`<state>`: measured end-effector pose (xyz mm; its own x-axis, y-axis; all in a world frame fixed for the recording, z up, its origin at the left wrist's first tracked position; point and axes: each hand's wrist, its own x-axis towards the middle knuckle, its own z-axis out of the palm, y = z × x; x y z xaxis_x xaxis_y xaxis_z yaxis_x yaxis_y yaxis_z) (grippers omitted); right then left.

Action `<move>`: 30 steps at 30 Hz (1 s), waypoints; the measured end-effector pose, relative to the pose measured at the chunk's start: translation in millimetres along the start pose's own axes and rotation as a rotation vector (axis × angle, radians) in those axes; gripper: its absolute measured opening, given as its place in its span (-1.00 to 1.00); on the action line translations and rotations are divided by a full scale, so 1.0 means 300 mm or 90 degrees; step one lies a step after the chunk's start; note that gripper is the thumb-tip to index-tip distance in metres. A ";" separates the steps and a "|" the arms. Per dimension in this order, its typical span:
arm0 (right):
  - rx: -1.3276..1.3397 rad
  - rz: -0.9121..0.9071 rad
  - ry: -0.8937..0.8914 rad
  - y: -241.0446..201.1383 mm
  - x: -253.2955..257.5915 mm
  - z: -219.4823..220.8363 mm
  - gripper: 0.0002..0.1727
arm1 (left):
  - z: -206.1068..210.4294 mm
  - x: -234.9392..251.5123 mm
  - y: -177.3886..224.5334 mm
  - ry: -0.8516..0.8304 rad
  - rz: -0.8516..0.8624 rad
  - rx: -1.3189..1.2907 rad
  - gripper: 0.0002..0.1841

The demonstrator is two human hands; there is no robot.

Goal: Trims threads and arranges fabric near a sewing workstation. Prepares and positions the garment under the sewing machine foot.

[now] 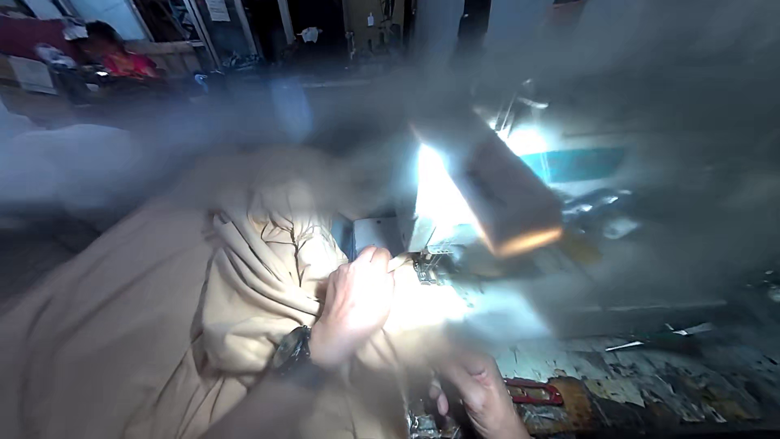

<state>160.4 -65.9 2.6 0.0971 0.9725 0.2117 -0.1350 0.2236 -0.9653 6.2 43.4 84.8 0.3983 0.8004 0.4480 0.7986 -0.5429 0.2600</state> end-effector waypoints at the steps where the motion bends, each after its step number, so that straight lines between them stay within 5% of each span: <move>1: 0.005 0.004 0.002 0.000 0.000 0.001 -0.66 | -0.001 -0.001 0.002 0.000 -0.001 0.002 -0.76; 8: 0.062 0.072 -0.045 0.005 -0.013 -0.008 -0.67 | -0.031 -0.055 0.034 -0.060 0.000 0.005 -0.62; 17: 0.055 -0.012 -0.016 0.006 0.001 -0.001 -0.71 | 0.022 -0.022 0.004 0.015 0.094 -0.012 -0.70; 25: 0.002 -0.038 0.003 0.010 0.046 0.018 -0.61 | 0.029 0.020 -0.011 -0.002 0.052 -0.030 -0.71; 30: -0.230 -0.288 0.155 -0.164 -0.065 -0.188 -0.68 | 0.027 0.013 0.008 0.011 0.020 -0.030 -0.71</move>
<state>220.7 -99.7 37.2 0.2947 0.7345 0.6114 0.3104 0.5315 -0.7881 13.3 47.2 80.3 0.4137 0.7788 0.4715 0.7636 -0.5789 0.2861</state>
